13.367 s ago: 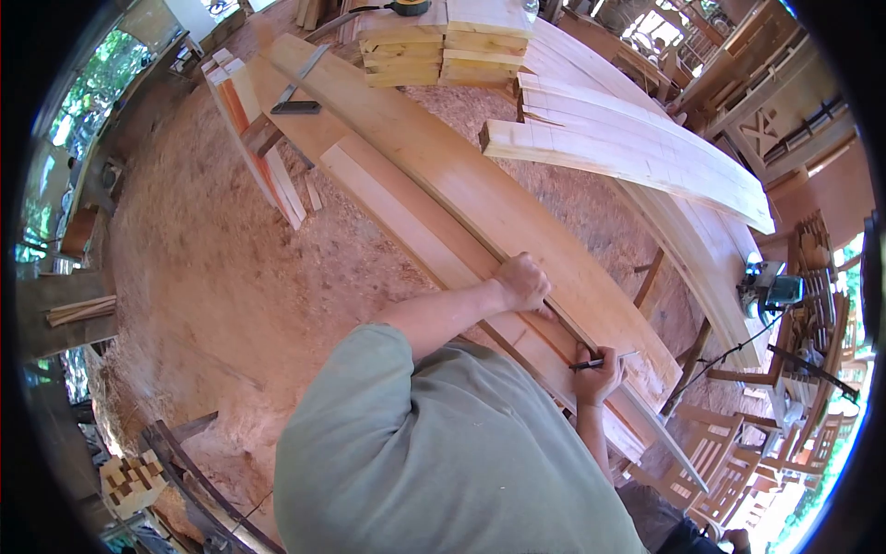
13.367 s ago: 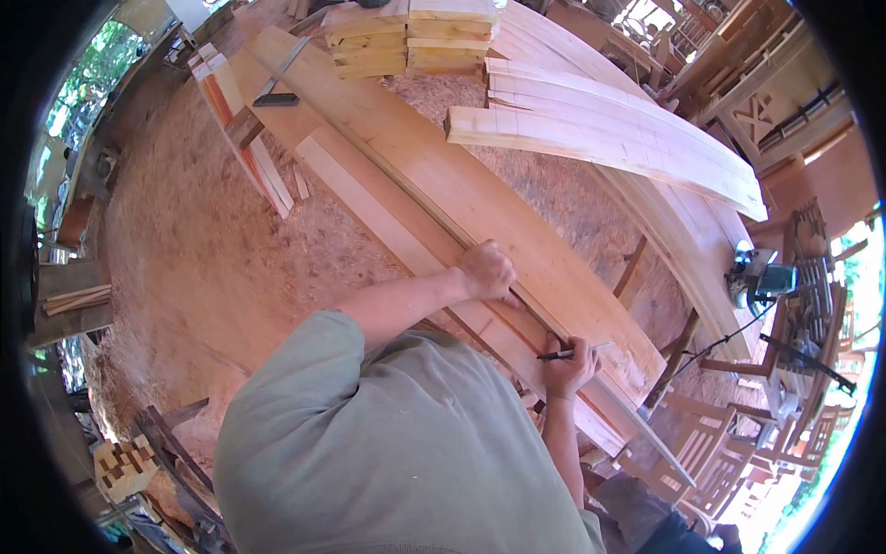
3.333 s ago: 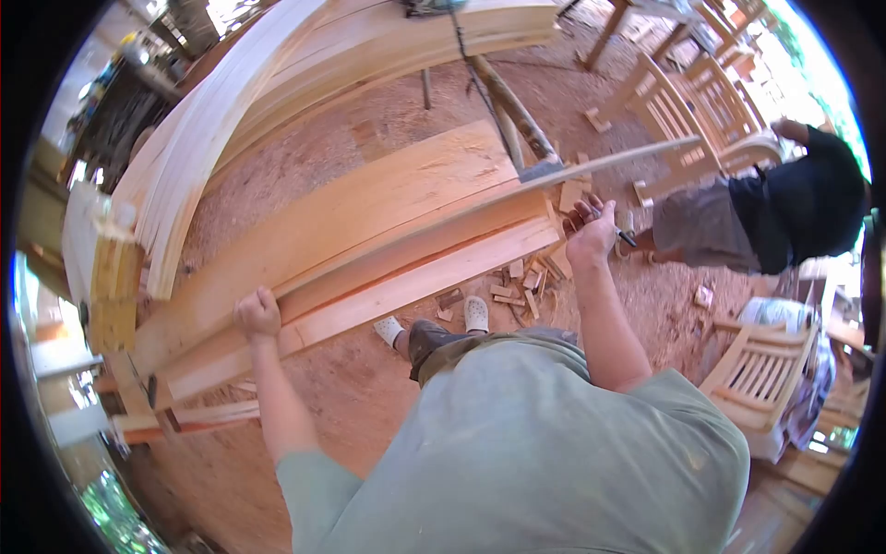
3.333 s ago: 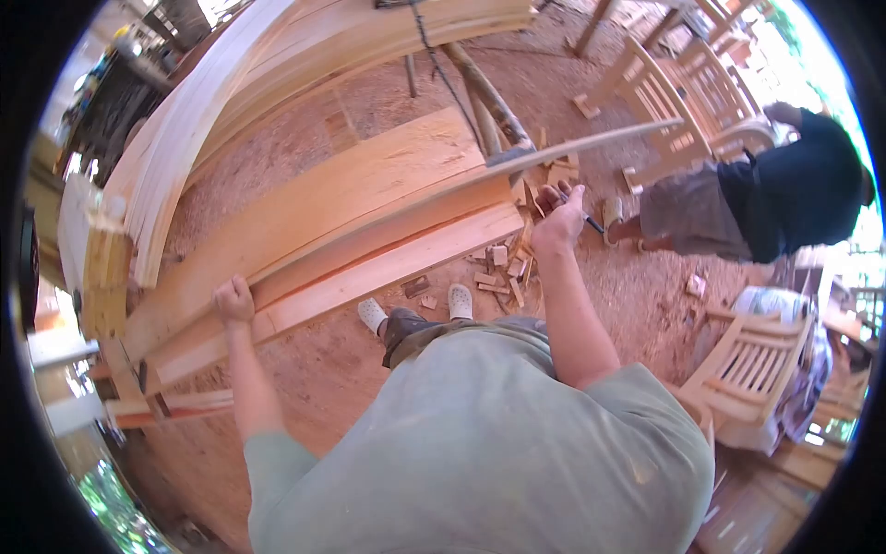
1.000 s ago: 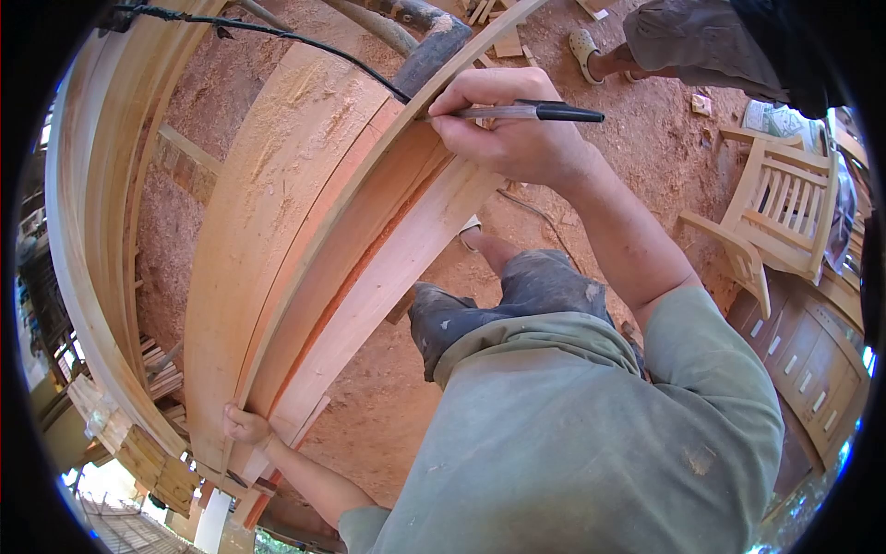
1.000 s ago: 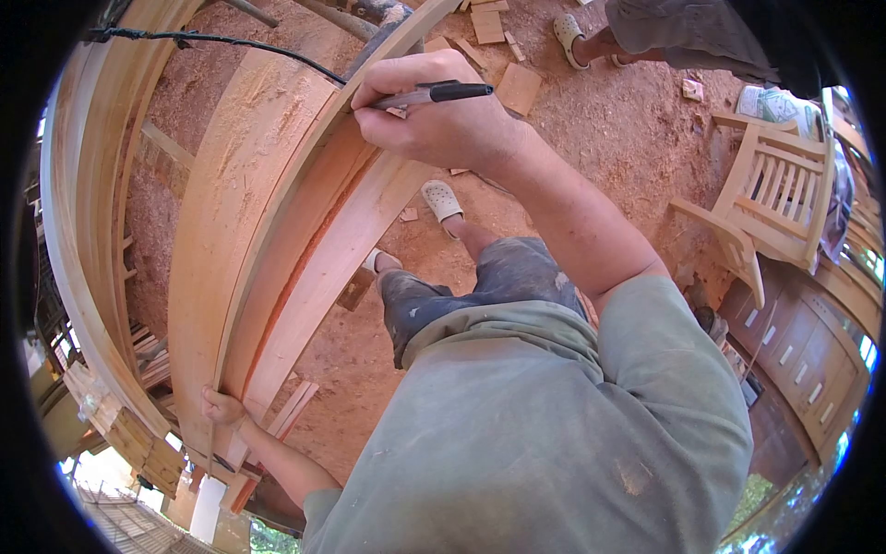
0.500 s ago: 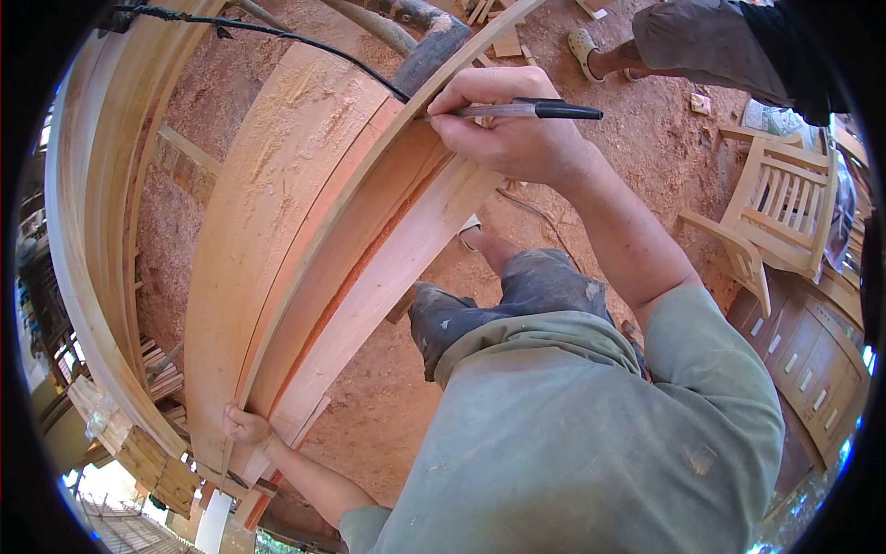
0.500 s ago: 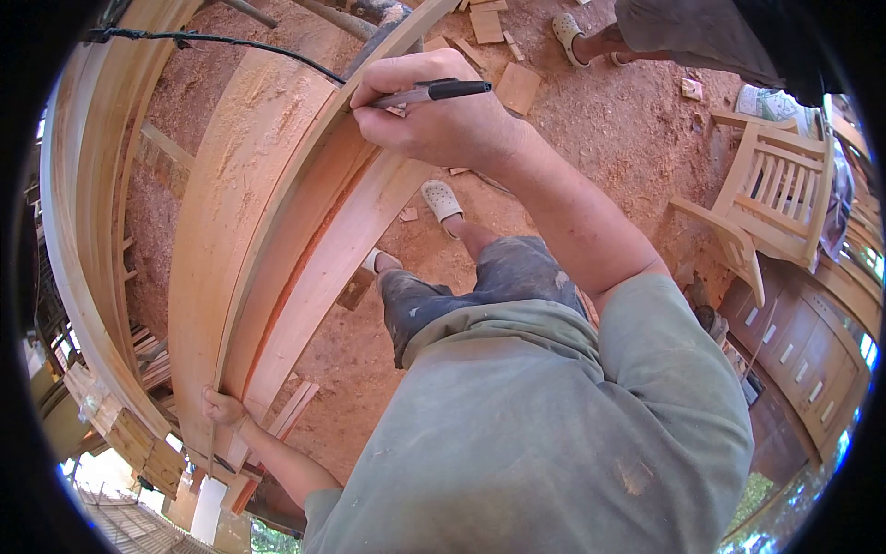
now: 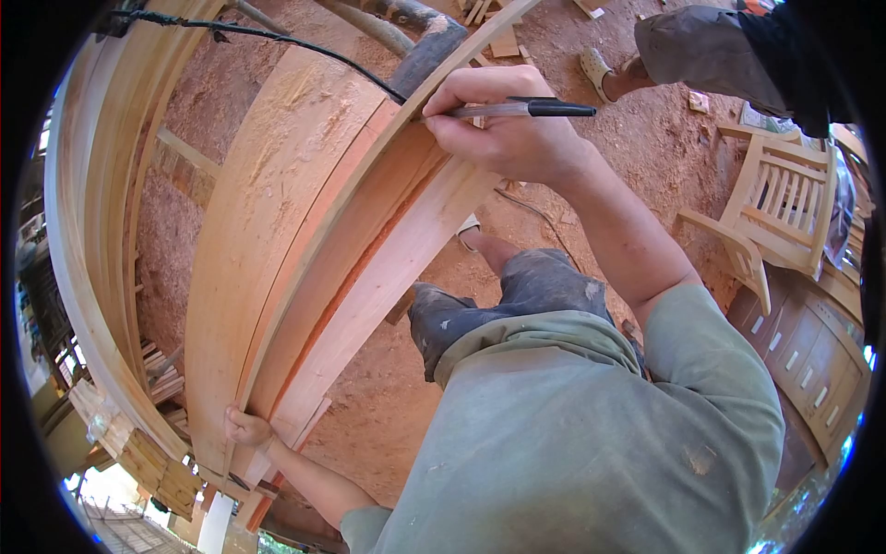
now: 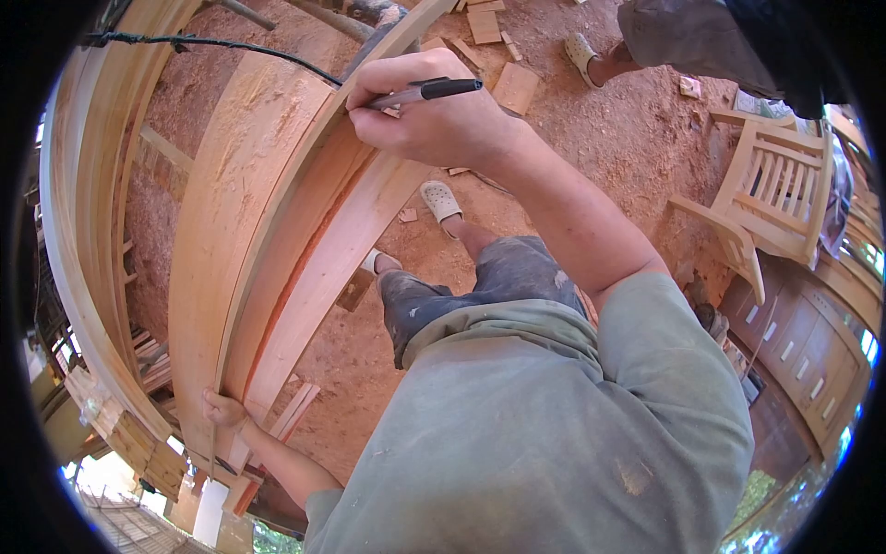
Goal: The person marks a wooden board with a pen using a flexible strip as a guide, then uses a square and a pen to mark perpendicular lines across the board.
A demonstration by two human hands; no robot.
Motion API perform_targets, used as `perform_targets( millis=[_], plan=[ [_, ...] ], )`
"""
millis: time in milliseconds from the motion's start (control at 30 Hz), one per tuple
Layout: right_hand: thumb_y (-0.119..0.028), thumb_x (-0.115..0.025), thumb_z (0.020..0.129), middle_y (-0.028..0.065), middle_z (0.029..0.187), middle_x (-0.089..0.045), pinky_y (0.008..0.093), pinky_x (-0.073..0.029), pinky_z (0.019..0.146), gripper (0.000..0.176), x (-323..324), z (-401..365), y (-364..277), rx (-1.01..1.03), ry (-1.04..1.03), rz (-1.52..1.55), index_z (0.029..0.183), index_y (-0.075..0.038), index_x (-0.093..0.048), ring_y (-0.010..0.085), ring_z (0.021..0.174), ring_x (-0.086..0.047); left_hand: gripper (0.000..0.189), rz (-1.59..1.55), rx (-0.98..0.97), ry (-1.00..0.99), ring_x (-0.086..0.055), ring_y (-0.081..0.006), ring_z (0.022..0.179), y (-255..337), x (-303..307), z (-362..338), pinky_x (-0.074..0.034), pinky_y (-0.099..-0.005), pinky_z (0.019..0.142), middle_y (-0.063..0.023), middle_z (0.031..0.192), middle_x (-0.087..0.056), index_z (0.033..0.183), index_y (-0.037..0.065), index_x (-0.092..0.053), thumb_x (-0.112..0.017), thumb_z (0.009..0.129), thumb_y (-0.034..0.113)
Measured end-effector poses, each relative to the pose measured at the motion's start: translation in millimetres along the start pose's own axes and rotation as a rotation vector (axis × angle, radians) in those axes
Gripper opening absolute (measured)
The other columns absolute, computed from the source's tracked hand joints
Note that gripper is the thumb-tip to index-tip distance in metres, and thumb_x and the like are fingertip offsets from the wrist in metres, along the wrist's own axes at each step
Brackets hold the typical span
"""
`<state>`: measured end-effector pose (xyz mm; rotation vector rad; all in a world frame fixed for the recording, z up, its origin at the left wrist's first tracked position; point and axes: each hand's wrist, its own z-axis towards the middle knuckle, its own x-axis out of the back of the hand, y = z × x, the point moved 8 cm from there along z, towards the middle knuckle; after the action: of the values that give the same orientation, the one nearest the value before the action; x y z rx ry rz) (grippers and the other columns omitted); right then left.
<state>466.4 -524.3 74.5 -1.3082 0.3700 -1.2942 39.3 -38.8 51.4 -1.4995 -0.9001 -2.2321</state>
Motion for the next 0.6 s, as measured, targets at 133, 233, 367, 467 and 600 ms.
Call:
perform_targets(
  millis=[133,233,367,467,600],
  plan=[
    [-0.006,-0.071,0.081,0.0105,0.071,-0.067,0.0321,-0.054,0.061,0.004,0.5,0.6,-1.4,0.035,0.001,-0.01,0.083,-0.002,-0.07,0.0218,0.064,-0.067,0.042,0.01,0.0,-0.002,-0.065,-0.0376,0.071,-6.2,-0.1,-0.3,-0.051,-0.0451,0.068,-0.0244,0.075,-0.067,0.08,-0.009,-0.068,-0.043,0.097,0.02],
    [-0.005,-0.071,0.08,0.0105,0.071,-0.067,0.0323,-0.054,0.061,0.004,1.0,0.9,-2.5,0.043,0.018,-0.027,0.083,-0.002,-0.07,0.0223,0.064,-0.067,0.042,0.005,0.007,-0.024,-0.066,-0.0332,0.071,-13.4,-0.3,-0.6,-0.052,-0.0423,0.067,-0.0202,0.077,-0.07,0.086,-0.008,-0.072,-0.042,0.098,0.019],
    [-0.006,-0.071,0.08,0.0103,0.074,-0.069,0.0319,-0.055,0.064,0.006,0.0,0.2,0.4,0.013,-0.017,-0.03,0.084,-0.002,-0.071,0.0218,0.067,-0.068,0.042,0.033,0.013,-0.012,-0.067,-0.0345,0.072,-24.3,-0.8,-2.7,-0.053,-0.0429,0.069,-0.022,0.079,-0.071,0.088,-0.009,-0.072,-0.043,0.098,0.021],
    [-0.007,-0.072,0.081,0.01,0.076,-0.071,0.0312,-0.056,0.067,0.007,-0.1,-0.3,1.8,-0.001,-0.024,-0.03,0.085,-0.001,-0.072,0.0204,0.07,-0.069,0.043,0.016,0.041,-0.002,-0.067,-0.0359,0.074,-31.3,0.2,-3.2,-0.053,-0.0437,0.07,-0.0241,0.081,-0.071,0.092,-0.01,-0.072,-0.043,0.099,0.022],
    [-0.008,-0.069,0.08,0.0107,0.072,-0.068,0.033,-0.055,0.062,0.006,0.1,-0.1,1.2,0.014,0.008,-0.017,0.082,-0.003,-0.07,0.0245,0.065,-0.067,0.042,0.02,0.029,0.024,-0.065,-0.0366,0.073,-24.2,-1.3,-3.9,-0.052,-0.0445,0.069,-0.0246,0.078,-0.069,0.088,-0.01,-0.07,-0.043,0.099,0.021]
  ],
)
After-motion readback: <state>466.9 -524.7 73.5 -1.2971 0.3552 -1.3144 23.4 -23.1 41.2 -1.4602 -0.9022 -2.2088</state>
